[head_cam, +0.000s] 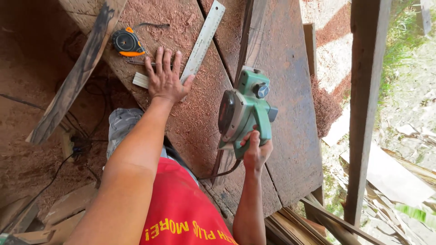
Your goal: The person marks a curved line on a long piece of wood using a pencil and a flexible template. They then use a handheld electric planer to smooth the wood surface along the marked area.
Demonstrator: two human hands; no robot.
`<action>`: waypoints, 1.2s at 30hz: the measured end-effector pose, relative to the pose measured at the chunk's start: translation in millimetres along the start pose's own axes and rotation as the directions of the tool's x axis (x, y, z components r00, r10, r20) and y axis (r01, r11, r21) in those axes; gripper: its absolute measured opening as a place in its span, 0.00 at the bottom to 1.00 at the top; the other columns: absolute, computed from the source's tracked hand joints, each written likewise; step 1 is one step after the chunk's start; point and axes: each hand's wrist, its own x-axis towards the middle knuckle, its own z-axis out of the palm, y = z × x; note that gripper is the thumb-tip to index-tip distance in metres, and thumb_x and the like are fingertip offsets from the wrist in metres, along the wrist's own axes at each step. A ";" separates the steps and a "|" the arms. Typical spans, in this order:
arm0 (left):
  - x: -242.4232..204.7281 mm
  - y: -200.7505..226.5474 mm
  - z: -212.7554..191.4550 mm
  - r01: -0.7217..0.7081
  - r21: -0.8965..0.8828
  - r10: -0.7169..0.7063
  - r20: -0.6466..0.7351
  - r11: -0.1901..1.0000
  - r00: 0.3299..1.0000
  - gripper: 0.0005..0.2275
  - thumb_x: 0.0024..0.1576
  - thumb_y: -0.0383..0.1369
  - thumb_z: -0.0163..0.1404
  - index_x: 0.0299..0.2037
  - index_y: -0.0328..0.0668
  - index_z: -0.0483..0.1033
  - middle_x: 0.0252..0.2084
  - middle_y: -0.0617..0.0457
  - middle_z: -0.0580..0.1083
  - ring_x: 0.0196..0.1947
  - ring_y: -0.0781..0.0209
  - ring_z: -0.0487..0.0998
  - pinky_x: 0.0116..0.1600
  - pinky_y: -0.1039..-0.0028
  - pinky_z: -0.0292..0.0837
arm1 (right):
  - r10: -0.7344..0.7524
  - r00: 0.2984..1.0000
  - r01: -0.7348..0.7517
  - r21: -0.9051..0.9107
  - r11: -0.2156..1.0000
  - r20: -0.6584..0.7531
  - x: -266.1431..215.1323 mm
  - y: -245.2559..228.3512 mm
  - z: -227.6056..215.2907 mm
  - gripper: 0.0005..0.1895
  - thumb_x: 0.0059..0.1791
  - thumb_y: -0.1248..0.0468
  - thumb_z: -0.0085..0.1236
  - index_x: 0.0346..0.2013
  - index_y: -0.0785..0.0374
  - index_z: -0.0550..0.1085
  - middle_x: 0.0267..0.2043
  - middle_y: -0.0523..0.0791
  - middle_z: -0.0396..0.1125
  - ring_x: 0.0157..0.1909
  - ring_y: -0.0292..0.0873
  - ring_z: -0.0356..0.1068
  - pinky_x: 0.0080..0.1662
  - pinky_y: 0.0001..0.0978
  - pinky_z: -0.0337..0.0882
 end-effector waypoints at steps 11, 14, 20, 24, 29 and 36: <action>-0.9 0.9 -0.8 -0.030 0.056 0.033 -0.052 0.998 0.998 0.37 0.61 0.58 0.49 0.75 0.43 0.61 0.74 0.39 0.56 0.78 0.41 0.45 0.74 0.35 0.31 | -0.009 0.998 0.011 0.026 1.000 -0.067 86.1 -37.2 38.7 0.17 0.57 0.55 0.54 0.46 0.69 0.70 0.27 0.43 0.66 0.24 0.36 0.66 0.30 0.27 0.67; -0.8 -0.1 -0.1 -0.041 0.066 0.046 -0.066 0.997 0.997 0.38 0.61 0.59 0.49 0.75 0.43 0.61 0.73 0.39 0.56 0.78 0.41 0.45 0.74 0.35 0.31 | -0.022 0.996 0.022 -0.001 1.000 -0.085 109.0 -48.2 48.3 0.17 0.56 0.54 0.54 0.44 0.68 0.71 0.27 0.43 0.67 0.24 0.35 0.66 0.28 0.27 0.66; -0.5 -0.7 -2.3 -0.032 0.026 0.033 -0.031 0.999 0.999 0.37 0.61 0.58 0.49 0.76 0.43 0.61 0.73 0.40 0.56 0.78 0.41 0.45 0.74 0.34 0.31 | -0.051 0.995 0.052 0.018 0.998 -0.083 87.3 -46.2 33.4 0.17 0.58 0.54 0.56 0.41 0.68 0.70 0.27 0.44 0.67 0.25 0.36 0.66 0.29 0.28 0.67; -0.3 -2.2 -1.4 -0.040 0.018 0.041 -0.058 0.999 0.997 0.38 0.60 0.59 0.49 0.75 0.42 0.62 0.73 0.39 0.56 0.78 0.40 0.45 0.73 0.33 0.30 | -0.025 0.999 0.023 -0.047 0.999 -0.042 20.5 -26.6 4.8 0.16 0.57 0.57 0.52 0.48 0.69 0.70 0.27 0.42 0.67 0.27 0.34 0.67 0.31 0.27 0.68; -3.7 1.4 -0.9 -0.026 0.004 0.026 -0.049 1.000 0.998 0.37 0.61 0.58 0.49 0.75 0.42 0.62 0.74 0.38 0.56 0.78 0.39 0.45 0.74 0.33 0.30 | 0.045 0.999 -0.046 -0.046 0.998 -0.027 -4.3 5.2 -10.4 0.16 0.57 0.58 0.53 0.49 0.70 0.70 0.27 0.43 0.67 0.27 0.35 0.67 0.33 0.26 0.69; -3.1 0.9 1.9 -0.037 0.035 0.039 -0.067 0.999 0.997 0.38 0.61 0.58 0.49 0.75 0.41 0.61 0.74 0.38 0.56 0.78 0.39 0.45 0.73 0.32 0.31 | 0.008 0.997 -0.006 0.027 1.000 -0.073 64.9 -26.2 27.2 0.16 0.56 0.57 0.56 0.46 0.70 0.71 0.27 0.43 0.67 0.25 0.35 0.66 0.30 0.28 0.67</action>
